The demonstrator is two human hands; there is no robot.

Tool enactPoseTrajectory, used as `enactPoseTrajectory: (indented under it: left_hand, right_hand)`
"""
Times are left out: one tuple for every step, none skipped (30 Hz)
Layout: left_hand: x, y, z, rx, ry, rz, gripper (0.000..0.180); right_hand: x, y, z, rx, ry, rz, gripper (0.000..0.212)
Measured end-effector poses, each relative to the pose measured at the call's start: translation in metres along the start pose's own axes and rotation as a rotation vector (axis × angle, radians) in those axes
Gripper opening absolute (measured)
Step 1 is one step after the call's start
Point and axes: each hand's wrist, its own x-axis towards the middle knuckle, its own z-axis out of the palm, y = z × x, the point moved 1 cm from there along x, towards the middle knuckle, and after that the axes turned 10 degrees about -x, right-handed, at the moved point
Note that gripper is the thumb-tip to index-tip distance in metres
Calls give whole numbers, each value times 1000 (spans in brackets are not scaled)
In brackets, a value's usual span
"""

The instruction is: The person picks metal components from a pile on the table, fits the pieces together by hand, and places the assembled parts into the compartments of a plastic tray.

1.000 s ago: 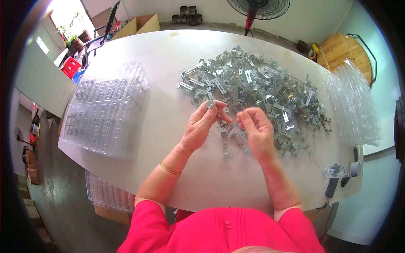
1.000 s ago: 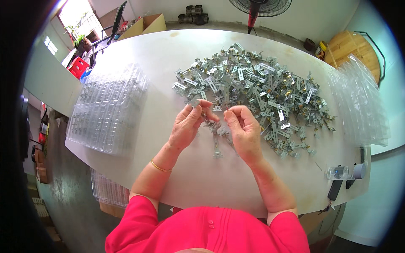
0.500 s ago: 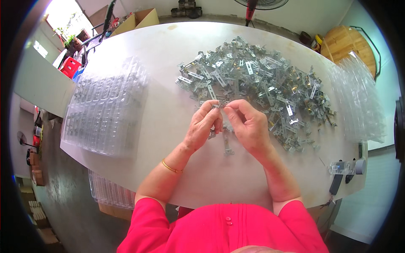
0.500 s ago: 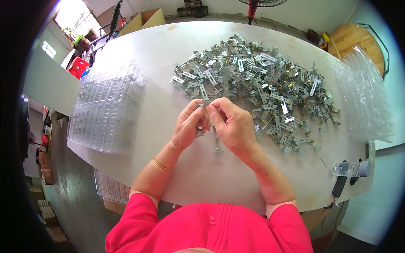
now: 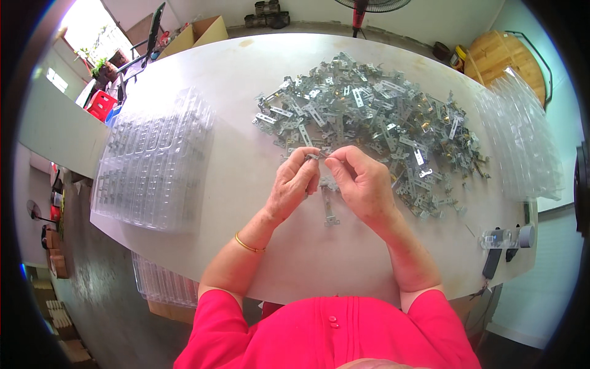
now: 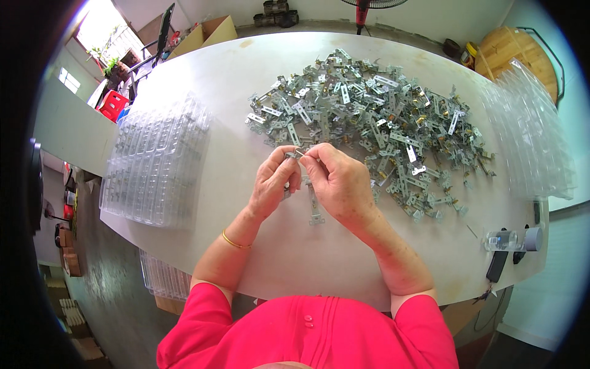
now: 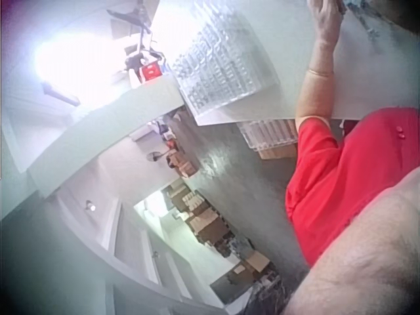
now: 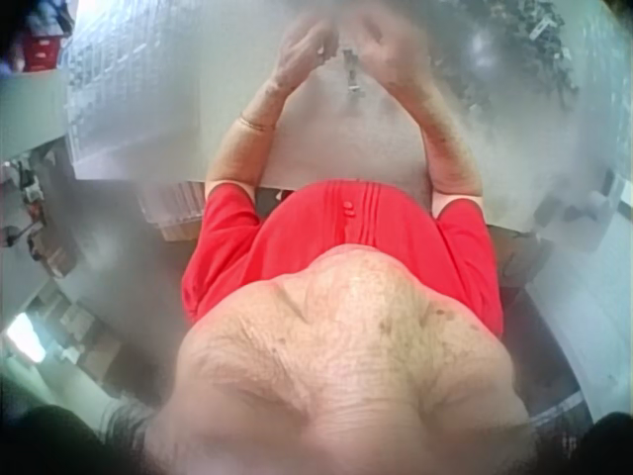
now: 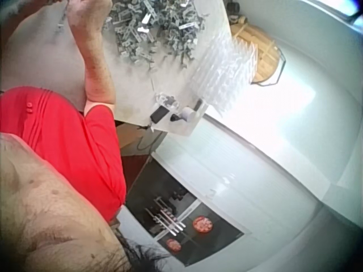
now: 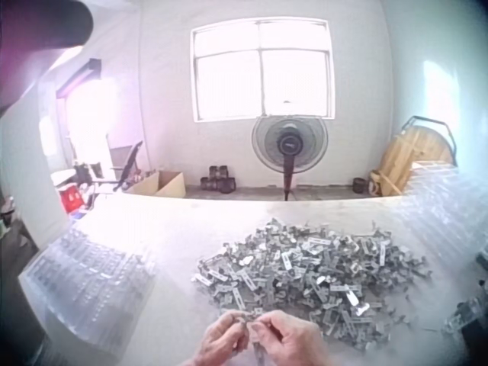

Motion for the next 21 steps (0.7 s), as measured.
enactPoseTrajectory:
  left_hand:
    - [0, 3, 1, 39, 2, 3, 24]
    - [0, 5, 2, 79, 4, 7, 24]
    - [-1, 5, 3, 80, 2, 7, 24]
    - [-2, 4, 4, 80, -1, 19, 23]
    - [-2, 4, 5, 80, -2, 30, 22]
    - [-3, 3, 6, 81, -4, 29, 22]
    - [-3, 3, 6, 122, 1, 51, 21]
    - [-3, 3, 7, 161, 6, 73, 20]
    - [-3, 2, 7, 161, 4, 72, 20]
    - [-3, 3, 8, 222, -2, 110, 19]
    - [-3, 2, 9, 281, -10, 149, 18]
    - [-2, 2, 9, 281, -13, 148, 18]
    - [-2, 1, 9, 323, -4, 170, 18]
    - [-2, 1, 9, 367, 8, 191, 17]
    - [-2, 0, 9, 368, 8, 191, 17]
    - [-2, -1, 9, 370, 1, 205, 17]
    - [-2, -1, 9, 373, -4, 219, 17]
    - [-3, -1, 10, 374, -3, 219, 17]
    - [-4, 1, 12, 426, -10, 241, 18]
    - [-4, 2, 14, 476, -19, 265, 18]
    - [-3, -2, 13, 476, -19, 265, 18]
  right_hand:
    - [0, 0, -1, -29, -4, 1, 9]
    - [0, -1, -2, -57, -8, 1, 10]
    - [0, -1, -2, -57, -6, 2, 10]
    - [0, -1, -3, -66, -16, -16, 11]
    - [0, -2, -3, -74, -26, -34, 12]
    - [0, -3, -2, -73, -24, -33, 12]
    - [-1, -5, -1, -42, -8, -9, 13]
    - [-2, -6, -1, -12, 8, 16, 15]
    - [-2, -8, -3, -12, 10, 17, 15]
    - [-2, -10, -5, -51, -23, 24, 15]
    - [-2, -10, -7, -91, -54, 33, 17]
    - [-2, -8, -6, -92, -52, 35, 17]
    - [-3, -6, -4, -64, -46, 16, 15]
    - [-4, -4, -2, -33, -42, -5, 14]
    - [-4, -5, -2, -33, -41, -5, 14]
    - [-3, -6, -4, -85, -18, -44, 12]
    - [-3, -7, -4, -137, 4, -83, 10]
    - [-3, -5, -3, -135, 3, -83, 10]
    - [-3, -3, -2, -156, 31, -141, 8]
    - [-3, -2, -2, -178, 61, -198, 7]
    - [-2, -2, -2, -179, 61, -198, 7]
